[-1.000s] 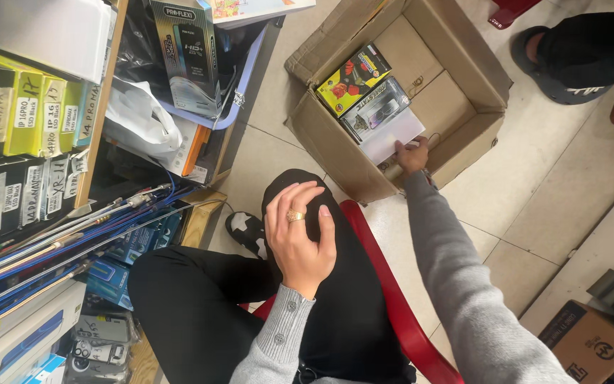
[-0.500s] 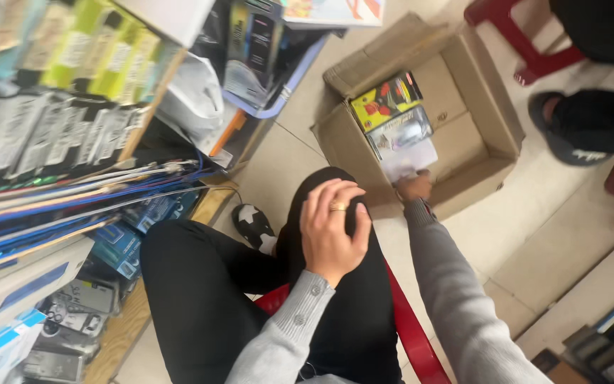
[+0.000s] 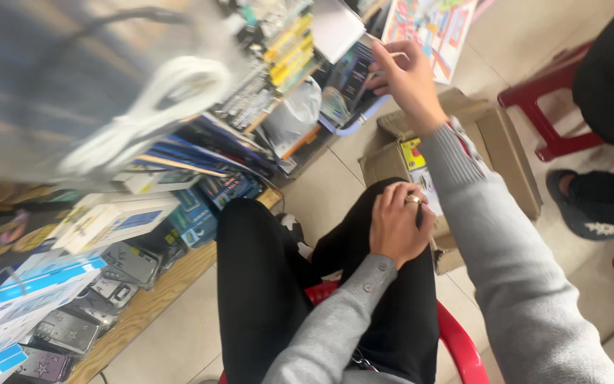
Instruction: The person sits on a stool and repeatedly picks up a purple box and a white paper sheet. They place the purple box inside the white sheet, fold the sheet around it, and then place the wrapped item into a cardboard box on the floor. This process is repeated multiple times.
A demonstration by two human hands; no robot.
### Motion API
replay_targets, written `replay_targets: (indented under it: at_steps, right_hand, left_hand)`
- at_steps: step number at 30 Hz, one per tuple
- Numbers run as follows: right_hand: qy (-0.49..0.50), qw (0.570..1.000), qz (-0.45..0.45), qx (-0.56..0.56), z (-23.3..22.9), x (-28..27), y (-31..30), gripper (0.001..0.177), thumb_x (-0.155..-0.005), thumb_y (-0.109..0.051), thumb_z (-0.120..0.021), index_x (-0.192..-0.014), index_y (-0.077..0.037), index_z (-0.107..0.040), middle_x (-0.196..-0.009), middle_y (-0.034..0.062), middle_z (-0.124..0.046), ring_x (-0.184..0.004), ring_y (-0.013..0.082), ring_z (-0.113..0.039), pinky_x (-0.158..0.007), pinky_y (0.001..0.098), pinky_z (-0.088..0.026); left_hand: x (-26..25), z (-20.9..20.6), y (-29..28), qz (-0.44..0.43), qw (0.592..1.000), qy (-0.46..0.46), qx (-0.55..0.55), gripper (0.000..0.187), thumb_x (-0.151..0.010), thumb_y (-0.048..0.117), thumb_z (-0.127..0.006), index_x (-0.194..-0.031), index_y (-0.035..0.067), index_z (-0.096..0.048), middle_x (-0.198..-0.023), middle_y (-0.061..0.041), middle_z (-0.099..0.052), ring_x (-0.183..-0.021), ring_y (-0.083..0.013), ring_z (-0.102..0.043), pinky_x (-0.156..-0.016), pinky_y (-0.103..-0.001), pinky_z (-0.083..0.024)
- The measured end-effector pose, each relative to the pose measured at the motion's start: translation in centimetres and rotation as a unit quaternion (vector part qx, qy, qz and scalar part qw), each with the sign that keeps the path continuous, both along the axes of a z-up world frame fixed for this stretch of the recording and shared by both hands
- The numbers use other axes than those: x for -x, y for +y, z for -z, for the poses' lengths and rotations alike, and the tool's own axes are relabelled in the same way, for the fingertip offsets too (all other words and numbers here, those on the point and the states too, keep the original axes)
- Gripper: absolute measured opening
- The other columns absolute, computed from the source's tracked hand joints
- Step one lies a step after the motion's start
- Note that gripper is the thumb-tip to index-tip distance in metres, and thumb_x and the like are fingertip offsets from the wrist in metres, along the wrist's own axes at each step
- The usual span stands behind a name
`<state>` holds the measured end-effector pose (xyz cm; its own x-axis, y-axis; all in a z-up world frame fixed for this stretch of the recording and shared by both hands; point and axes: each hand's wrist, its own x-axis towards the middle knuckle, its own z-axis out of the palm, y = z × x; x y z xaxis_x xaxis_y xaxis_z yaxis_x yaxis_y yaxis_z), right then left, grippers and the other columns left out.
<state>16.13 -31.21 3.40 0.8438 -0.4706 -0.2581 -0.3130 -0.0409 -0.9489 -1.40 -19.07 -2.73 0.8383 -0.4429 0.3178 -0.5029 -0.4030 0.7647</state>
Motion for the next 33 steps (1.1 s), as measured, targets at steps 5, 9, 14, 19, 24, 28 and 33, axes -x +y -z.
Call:
replay_targets:
  at_steps: [5, 9, 14, 19, 24, 28, 33]
  right_hand:
    - [0.038, 0.991, 0.121, -0.042, 2.7, -6.5, 2.4, 0.063, -0.07, -0.055, -0.083, -0.104, -0.012, -0.051, -0.095, 0.0047, -0.065, -0.062, 0.0086, -0.069, -0.055, 0.0212, -0.064]
    - [-0.005, 0.974, 0.205, -0.095, 5.7, -9.0, 1.8, 0.057, -0.067, -0.022, -0.099, -0.099, -0.01, -0.053, -0.088, 0.0062, -0.065, -0.058, 0.0117, -0.064, -0.052, 0.0232, -0.063]
    - [-0.032, 0.97, 0.194, -0.142, 5.8, -8.9, 1.2, 0.044, -0.073, -0.013, -0.096, -0.077, -0.012, -0.052, -0.079, 0.0062, -0.061, -0.056, 0.0148, -0.066, -0.062, 0.0266, -0.072]
    - [-0.034, 0.966, 0.209, -0.149, 5.5, -8.2, 1.0, 0.03, -0.085, -0.011, -0.082, -0.087, -0.01, -0.052, -0.116, 0.0245, -0.073, -0.084, 0.0274, -0.085, -0.064, 0.0307, -0.078]
    - [-0.046, 0.976, 0.195, -0.084, 5.6, -6.9, 0.1, 0.033, -0.085, -0.029, -0.083, -0.088, -0.017, -0.053, -0.094, 0.0058, -0.061, -0.055, 0.0124, -0.071, -0.057, 0.026, -0.068]
    - [-0.037, 0.977, 0.156, -0.14, 3.6, -1.5, 0.4, 0.029, -0.091, -0.027, -0.075, -0.084, -0.017, -0.049, -0.104, 0.006, -0.069, -0.069, 0.015, -0.071, -0.073, 0.0261, -0.071]
    - [-0.057, 0.967, 0.202, -0.141, -0.6, 8.2, 3.2, 0.032, -0.095, -0.031, -0.082, -0.108, -0.015, -0.058, -0.09, 0.0062, -0.062, -0.084, 0.0218, -0.075, -0.09, 0.0454, -0.064]
  left_hand:
    - [0.5, 2.0, 0.6, 0.022, 0.999, -0.016, -0.027, 0.012, -0.07, 0.001, -0.058, -0.077, -0.006, -0.063, -0.11, -0.02, -0.061, -0.113, -0.0374, -0.054, -0.091, -0.047, -0.046]
    - [0.9, 3.7, 0.5, 0.064, 0.993, 0.062, -0.077, 0.048, -0.063, 0.001, -0.064, -0.106, -0.018, -0.061, -0.124, -0.024, -0.055, -0.129, -0.0371, -0.044, -0.113, -0.042, -0.038]
    - [1.0, 3.3, 0.0, 0.068, 0.99, 0.061, -0.106, 0.023, -0.065, 0.0, -0.062, -0.083, -0.013, -0.066, -0.124, -0.024, -0.058, -0.13, -0.0352, -0.045, -0.113, -0.041, -0.038]
    - [0.8, 2.5, 0.4, 0.063, 0.992, 0.051, -0.098, 0.01, -0.067, -0.001, -0.06, -0.061, -0.006, -0.066, -0.122, -0.024, -0.063, -0.127, -0.0359, -0.049, -0.109, -0.043, -0.041]
    - [0.6, 2.8, 0.3, 0.045, 0.995, 0.014, -0.085, 0.015, -0.063, 0.01, -0.074, -0.07, -0.002, -0.069, -0.123, -0.019, -0.063, -0.121, -0.0346, -0.052, -0.098, -0.046, -0.045]
    - [0.5, 1.8, 0.5, 0.038, 0.998, 0.007, -0.052, 0.025, -0.069, 0.014, -0.074, -0.088, -0.002, -0.071, -0.117, -0.011, -0.064, -0.114, -0.032, -0.055, -0.092, -0.046, -0.047]
    - [0.7, 2.6, -0.6, -0.059, 0.995, -0.073, 0.018, 0.013, -0.079, 0.015, -0.06, -0.076, 0.005, -0.068, -0.098, -0.01, -0.062, -0.111, -0.0341, -0.063, -0.086, -0.044, -0.048]
